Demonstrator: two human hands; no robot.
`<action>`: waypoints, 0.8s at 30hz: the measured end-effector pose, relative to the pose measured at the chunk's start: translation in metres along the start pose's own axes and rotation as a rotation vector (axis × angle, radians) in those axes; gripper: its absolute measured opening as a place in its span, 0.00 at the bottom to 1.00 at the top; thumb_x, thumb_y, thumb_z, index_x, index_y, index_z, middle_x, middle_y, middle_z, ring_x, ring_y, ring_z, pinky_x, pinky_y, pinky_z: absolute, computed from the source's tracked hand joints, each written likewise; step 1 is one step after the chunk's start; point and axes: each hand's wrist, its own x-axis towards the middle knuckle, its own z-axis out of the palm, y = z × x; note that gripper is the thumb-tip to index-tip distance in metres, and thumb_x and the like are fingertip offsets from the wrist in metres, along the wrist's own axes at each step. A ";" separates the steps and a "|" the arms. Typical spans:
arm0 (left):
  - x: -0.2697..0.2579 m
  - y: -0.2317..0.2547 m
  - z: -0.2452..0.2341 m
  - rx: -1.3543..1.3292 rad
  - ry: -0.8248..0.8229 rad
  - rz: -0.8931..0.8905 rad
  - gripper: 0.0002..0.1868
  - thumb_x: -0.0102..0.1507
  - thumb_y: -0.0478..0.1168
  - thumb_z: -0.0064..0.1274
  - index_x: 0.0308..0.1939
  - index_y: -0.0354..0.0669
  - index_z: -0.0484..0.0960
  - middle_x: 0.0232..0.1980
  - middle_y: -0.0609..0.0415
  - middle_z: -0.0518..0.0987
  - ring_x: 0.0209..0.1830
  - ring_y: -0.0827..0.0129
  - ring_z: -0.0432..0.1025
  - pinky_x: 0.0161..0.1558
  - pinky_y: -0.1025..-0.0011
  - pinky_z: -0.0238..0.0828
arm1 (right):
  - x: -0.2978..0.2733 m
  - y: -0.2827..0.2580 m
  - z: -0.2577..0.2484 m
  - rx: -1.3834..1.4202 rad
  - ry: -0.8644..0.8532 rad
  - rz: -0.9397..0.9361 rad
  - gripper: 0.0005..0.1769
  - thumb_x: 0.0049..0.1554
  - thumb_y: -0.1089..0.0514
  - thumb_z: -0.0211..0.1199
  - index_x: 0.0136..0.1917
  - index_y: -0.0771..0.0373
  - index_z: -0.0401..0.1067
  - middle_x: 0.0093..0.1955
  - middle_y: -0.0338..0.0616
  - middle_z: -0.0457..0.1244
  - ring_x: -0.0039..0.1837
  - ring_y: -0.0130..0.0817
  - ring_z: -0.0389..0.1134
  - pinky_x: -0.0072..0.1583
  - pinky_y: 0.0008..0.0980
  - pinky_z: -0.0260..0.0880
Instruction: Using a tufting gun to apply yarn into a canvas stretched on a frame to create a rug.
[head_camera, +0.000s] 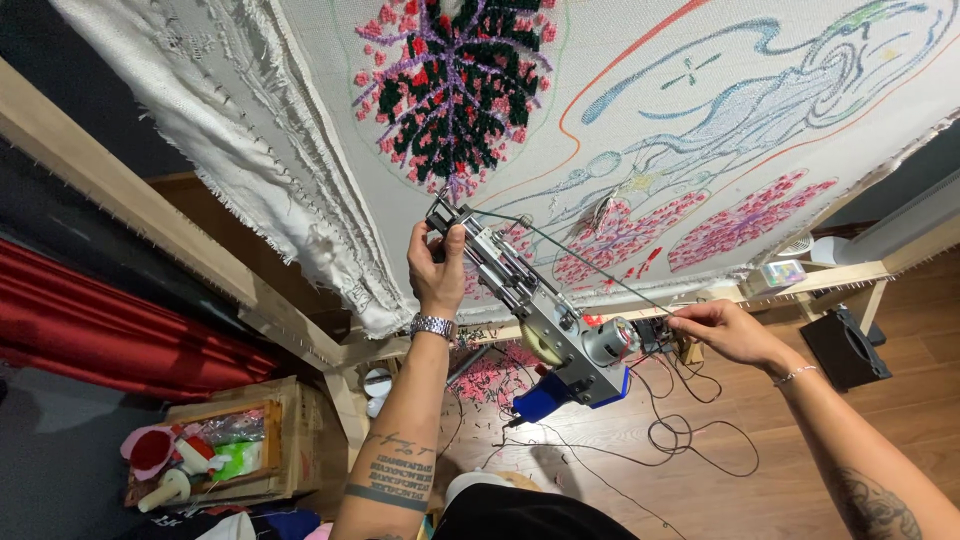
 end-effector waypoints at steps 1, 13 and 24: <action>0.000 0.001 0.001 -0.001 0.000 0.000 0.36 0.61 0.72 0.52 0.48 0.41 0.76 0.25 0.67 0.73 0.25 0.83 0.66 0.29 0.80 0.63 | -0.001 -0.009 0.004 0.000 0.001 0.001 0.16 0.59 0.53 0.64 0.52 0.66 0.84 0.34 0.34 0.65 0.38 0.22 0.60 0.41 0.27 0.63; -0.004 -0.023 0.027 -0.268 0.159 -0.255 0.30 0.67 0.65 0.50 0.23 0.46 0.72 0.24 0.68 0.65 0.25 0.80 0.58 0.29 0.76 0.54 | -0.020 -0.051 0.063 0.659 -0.221 -0.206 0.28 0.65 0.54 0.54 0.75 0.66 0.63 0.72 0.46 0.63 0.73 0.30 0.62 0.73 0.34 0.59; 0.007 -0.005 0.049 -0.473 0.247 -0.710 0.37 0.64 0.75 0.42 0.18 0.49 0.62 0.15 0.60 0.64 0.12 0.74 0.57 0.17 0.73 0.51 | -0.047 -0.163 0.101 0.393 -0.006 -0.126 0.36 0.52 0.44 0.69 0.68 0.63 0.67 0.56 0.46 0.69 0.53 0.32 0.72 0.53 0.35 0.76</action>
